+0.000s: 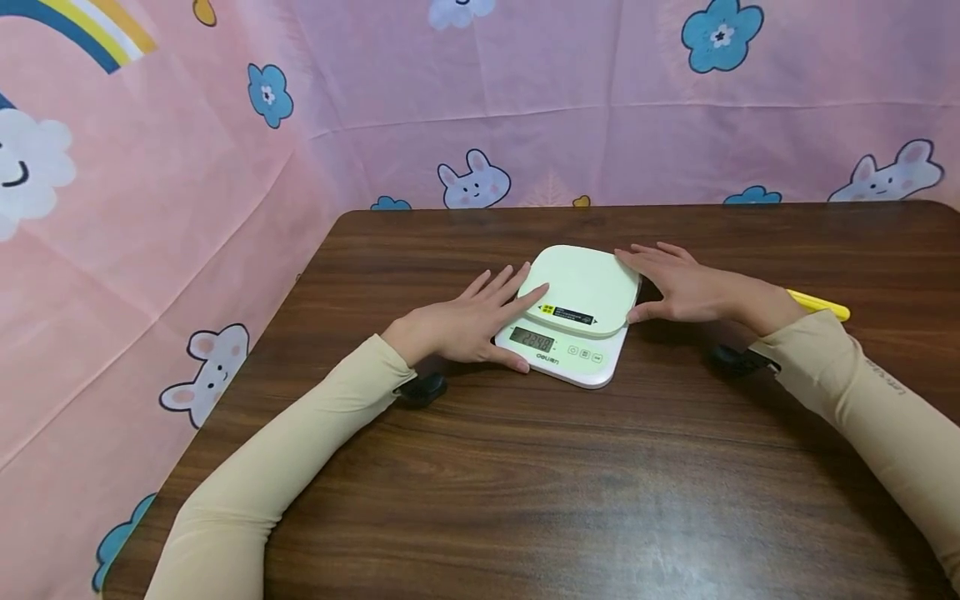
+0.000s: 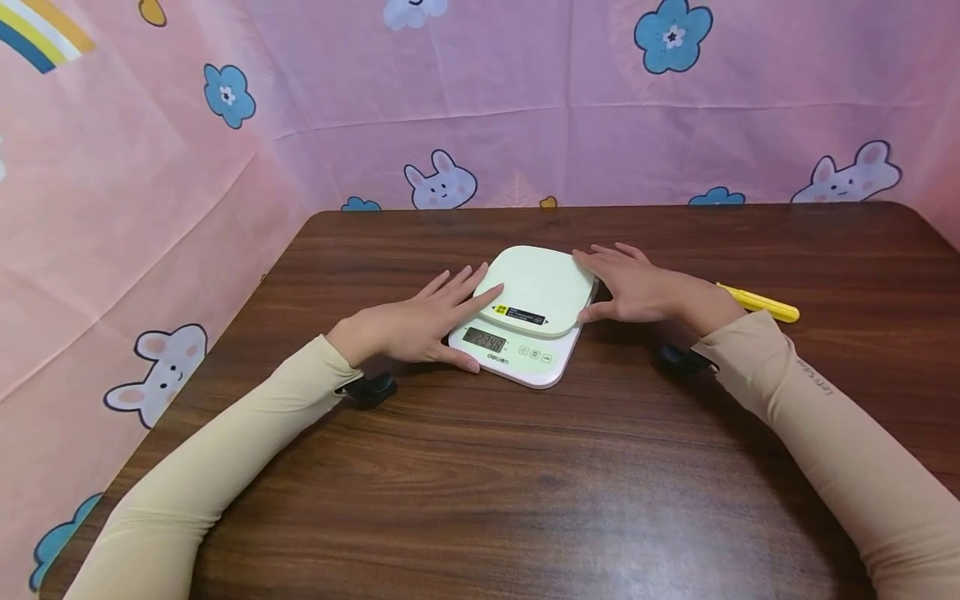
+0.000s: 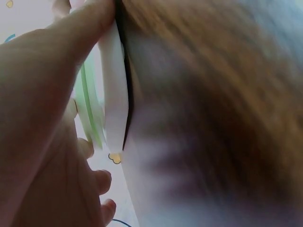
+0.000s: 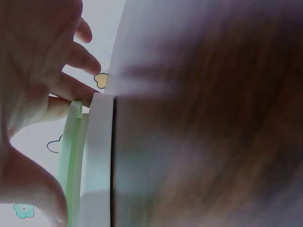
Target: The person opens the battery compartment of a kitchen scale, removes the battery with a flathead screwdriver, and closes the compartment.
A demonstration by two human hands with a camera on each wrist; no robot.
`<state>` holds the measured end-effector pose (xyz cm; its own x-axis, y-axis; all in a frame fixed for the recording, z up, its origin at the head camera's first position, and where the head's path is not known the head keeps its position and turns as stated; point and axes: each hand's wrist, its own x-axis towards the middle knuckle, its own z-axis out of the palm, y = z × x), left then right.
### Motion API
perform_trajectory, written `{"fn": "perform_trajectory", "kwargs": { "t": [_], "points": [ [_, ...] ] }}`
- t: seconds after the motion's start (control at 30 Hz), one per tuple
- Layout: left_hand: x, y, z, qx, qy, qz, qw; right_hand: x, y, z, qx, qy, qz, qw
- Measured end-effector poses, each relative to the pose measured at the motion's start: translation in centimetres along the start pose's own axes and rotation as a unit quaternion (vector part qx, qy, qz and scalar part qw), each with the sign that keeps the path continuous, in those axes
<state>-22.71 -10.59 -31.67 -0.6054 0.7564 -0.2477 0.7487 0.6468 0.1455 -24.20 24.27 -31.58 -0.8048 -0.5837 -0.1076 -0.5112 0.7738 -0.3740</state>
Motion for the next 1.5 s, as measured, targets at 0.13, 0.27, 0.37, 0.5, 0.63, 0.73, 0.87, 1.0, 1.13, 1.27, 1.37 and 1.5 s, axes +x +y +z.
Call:
{"fn": "perform_trajectory", "kwargs": {
  "t": [0.13,0.27,0.37,0.5,0.63,0.73,0.87,1.0,1.13,1.27,1.37,1.5],
  "points": [
    [-0.3,-0.5,0.3,-0.005,0.007,-0.009,0.9999,0.4,-0.2,0.1,-0.007,-0.002,-0.002,1.000],
    [-0.5,-0.9,0.9,-0.016,0.008,-0.011,0.9998,0.7,-0.4,0.3,-0.011,-0.009,-0.003,1.000],
    [-0.4,-1.1,1.0,-0.031,0.005,-0.011,0.9995,0.6,-0.5,0.2,-0.013,-0.013,0.000,1.000],
    [-0.3,-1.2,0.6,-0.054,0.001,-0.020,0.9983,0.2,-0.7,-0.4,-0.009,-0.009,0.004,1.000],
    [-0.2,-1.2,0.2,-0.058,-0.003,-0.023,0.9981,0.1,-0.7,-0.6,-0.007,-0.009,0.002,1.000],
    [-0.2,-0.9,0.1,-0.059,0.000,-0.017,0.9981,0.2,-0.4,-0.4,-0.009,-0.007,-0.004,1.000],
    [0.0,-0.4,0.0,-0.068,0.006,-0.005,0.9977,0.5,0.0,-0.1,0.004,-0.002,-0.014,1.000],
    [0.2,-0.4,0.0,-0.057,0.005,-0.012,0.9983,0.6,0.2,0.0,0.021,0.004,-0.028,0.999],
    [0.3,-0.4,0.0,-0.047,-0.003,-0.011,0.9988,0.4,0.5,0.2,0.022,0.013,-0.034,0.999],
    [0.5,-0.6,0.0,-0.044,-0.007,-0.001,0.9990,0.0,0.7,0.4,0.014,0.020,-0.035,0.999],
    [0.6,-0.9,0.0,-0.040,-0.005,0.002,0.9992,-0.6,0.7,0.4,0.009,0.024,-0.034,0.999],
    [0.9,-1.5,0.0,-0.036,0.000,-0.005,0.9993,-1.3,0.3,0.4,0.006,0.021,-0.020,1.000]
  ]
}}
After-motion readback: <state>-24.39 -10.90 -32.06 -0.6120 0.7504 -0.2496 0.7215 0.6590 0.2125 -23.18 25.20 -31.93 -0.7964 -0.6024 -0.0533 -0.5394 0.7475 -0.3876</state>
